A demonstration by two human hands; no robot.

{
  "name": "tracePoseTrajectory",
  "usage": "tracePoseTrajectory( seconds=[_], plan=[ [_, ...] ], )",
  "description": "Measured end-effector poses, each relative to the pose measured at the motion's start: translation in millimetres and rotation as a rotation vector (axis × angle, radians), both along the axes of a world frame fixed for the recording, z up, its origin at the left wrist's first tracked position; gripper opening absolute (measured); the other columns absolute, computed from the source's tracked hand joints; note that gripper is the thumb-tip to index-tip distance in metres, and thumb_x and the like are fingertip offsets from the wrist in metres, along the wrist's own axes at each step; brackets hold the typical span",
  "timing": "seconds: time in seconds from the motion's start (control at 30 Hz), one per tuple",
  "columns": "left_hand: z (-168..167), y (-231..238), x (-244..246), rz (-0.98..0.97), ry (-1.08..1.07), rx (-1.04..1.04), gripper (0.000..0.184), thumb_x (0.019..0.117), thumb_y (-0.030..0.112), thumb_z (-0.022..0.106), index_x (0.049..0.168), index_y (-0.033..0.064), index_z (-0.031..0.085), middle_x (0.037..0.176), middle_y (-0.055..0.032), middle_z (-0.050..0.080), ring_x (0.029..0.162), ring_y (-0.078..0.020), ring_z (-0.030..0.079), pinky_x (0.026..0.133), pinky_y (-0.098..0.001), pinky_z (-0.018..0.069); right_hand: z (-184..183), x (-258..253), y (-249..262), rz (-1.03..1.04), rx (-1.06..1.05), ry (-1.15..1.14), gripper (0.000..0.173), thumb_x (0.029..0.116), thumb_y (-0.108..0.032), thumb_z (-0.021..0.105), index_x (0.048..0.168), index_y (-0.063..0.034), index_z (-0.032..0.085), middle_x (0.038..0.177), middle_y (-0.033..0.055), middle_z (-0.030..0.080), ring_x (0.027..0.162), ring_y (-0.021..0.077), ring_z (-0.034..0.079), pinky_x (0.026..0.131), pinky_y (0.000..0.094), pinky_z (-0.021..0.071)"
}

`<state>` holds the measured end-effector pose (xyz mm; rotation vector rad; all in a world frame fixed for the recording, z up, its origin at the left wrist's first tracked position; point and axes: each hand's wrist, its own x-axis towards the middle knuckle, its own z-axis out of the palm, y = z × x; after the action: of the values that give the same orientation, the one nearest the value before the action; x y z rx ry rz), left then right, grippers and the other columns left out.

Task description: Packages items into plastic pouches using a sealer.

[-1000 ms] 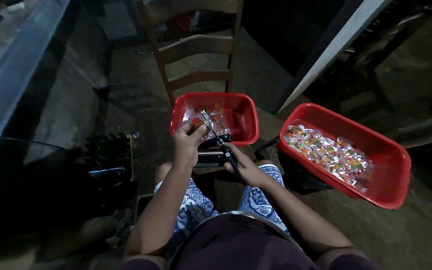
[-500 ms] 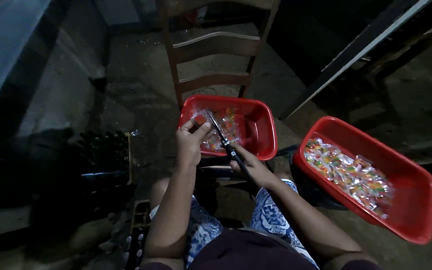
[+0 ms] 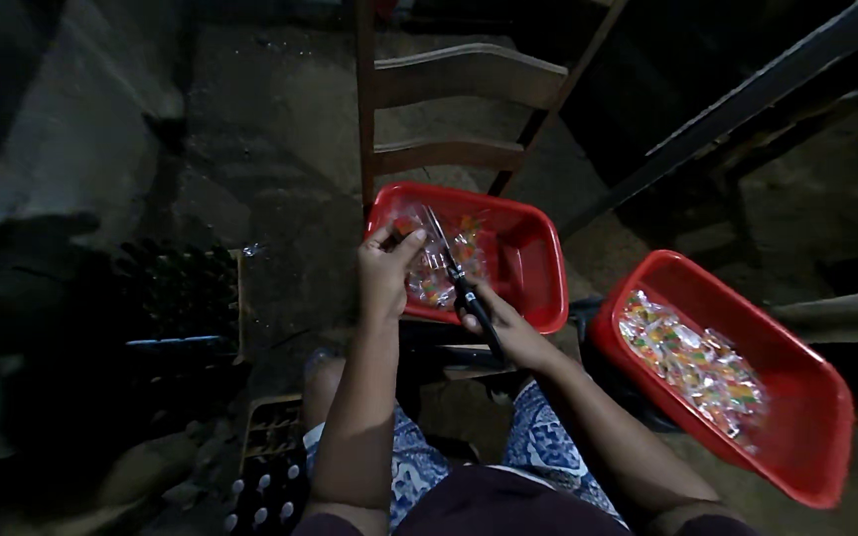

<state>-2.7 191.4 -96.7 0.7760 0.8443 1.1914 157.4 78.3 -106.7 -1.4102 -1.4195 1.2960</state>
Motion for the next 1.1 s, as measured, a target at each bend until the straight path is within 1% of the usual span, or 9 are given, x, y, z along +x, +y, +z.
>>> tracePoseTrajectory(
  seconds=[0.1,0.27,0.43,0.63,0.73,0.8,0.87,0.97,1.1],
  plan=[
    [-4,11,-5,0.065,-0.226,-0.075,0.014,0.1009,0.001,0.059,0.112,0.009,0.063,0.1,-0.001,0.073,0.089,-0.0126,0.073,0.084,-0.0303,0.0617,4,5,-2,-0.177,0.056,-0.175,0.056,0.097,-0.022,0.063,0.146,-0.0007,0.045,0.109,0.0028,0.064,0.091,0.0023,0.063,0.083,0.0197,0.054],
    [-36,14,-4,-0.21,-0.378,-0.097,0.023,0.1039,0.001,0.043,0.111,0.0096,0.064,0.11,-0.0062,0.073,0.094,-0.0166,0.073,0.085,-0.0325,0.0614,16,8,10,-0.428,0.307,-0.853,0.042,0.0926,-0.006,0.07,0.13,0.0074,0.058,0.11,0.0258,0.069,0.097,0.0409,0.071,0.086,0.0578,0.0567],
    [-37,-11,29,-0.343,-0.131,-0.013,0.018,0.0945,-0.006,0.058,0.107,0.0053,0.065,0.098,-0.0018,0.071,0.087,-0.0108,0.068,0.081,-0.0311,0.059,1,2,29,-0.459,0.534,-1.038,0.018,0.0906,-0.002,0.07,0.103,0.0107,0.066,0.099,0.0269,0.069,0.092,0.0431,0.072,0.08,0.0542,0.0599],
    [-41,-12,40,-0.328,-0.138,-0.205,0.012,0.1015,0.001,0.057,0.112,0.0018,0.063,0.096,-0.0056,0.07,0.081,-0.011,0.067,0.077,-0.0273,0.0579,23,-6,-2,-0.181,0.502,-1.121,0.024,0.0978,-0.006,0.062,0.119,0.0038,0.069,0.119,0.0232,0.07,0.107,0.0381,0.071,0.09,0.0495,0.0594],
    [-35,-10,33,-0.349,-0.14,-0.191,0.01,0.1017,0.0,0.056,0.108,0.0023,0.064,0.091,-0.0049,0.071,0.079,-0.0112,0.068,0.076,-0.0278,0.0592,35,23,-11,-0.432,0.593,-0.783,0.022,0.0985,-0.004,0.055,0.111,0.0056,0.071,0.108,0.019,0.071,0.1,0.0277,0.07,0.088,0.0421,0.0586],
    [-33,-11,29,-0.364,-0.156,-0.14,0.015,0.102,-0.001,0.053,0.113,0.0032,0.062,0.1,-0.006,0.07,0.087,-0.0123,0.068,0.081,-0.0305,0.0582,26,45,-3,-0.468,0.27,-0.308,0.031,0.1058,-0.01,0.038,0.12,0.0046,0.062,0.107,0.0085,0.068,0.096,0.0119,0.068,0.086,0.0308,0.0574],
    [-31,-11,28,-0.378,-0.165,-0.106,0.018,0.1017,-0.001,0.052,0.116,0.0028,0.061,0.11,-0.0083,0.07,0.093,-0.0139,0.068,0.085,-0.0322,0.0576,8,53,9,-0.332,-0.092,0.249,0.038,0.109,-0.026,0.033,0.13,-0.0042,0.056,0.102,0.0041,0.07,0.089,0.0122,0.069,0.081,0.0309,0.0594],
    [-26,-13,25,-0.405,-0.133,-0.094,0.016,0.1016,0.0,0.054,0.114,0.0033,0.064,0.109,-0.0078,0.071,0.092,-0.0133,0.069,0.081,-0.03,0.0583,-15,44,16,-0.023,-0.288,0.681,0.046,0.1016,-0.048,0.057,0.132,-0.0139,0.054,0.107,0.0066,0.072,0.095,0.0182,0.072,0.082,0.0333,0.0615],
    [-19,-12,18,-0.46,-0.141,-0.159,0.016,0.1036,0.006,0.053,0.114,0.0057,0.066,0.102,-0.0084,0.073,0.063,-0.0077,0.064,0.051,-0.02,0.0533,-18,21,28,0.112,-0.244,0.921,0.051,0.0901,-0.041,0.078,0.125,-0.009,0.059,0.11,0.01,0.074,0.096,0.0194,0.074,0.089,0.0328,0.0609]
  ],
)
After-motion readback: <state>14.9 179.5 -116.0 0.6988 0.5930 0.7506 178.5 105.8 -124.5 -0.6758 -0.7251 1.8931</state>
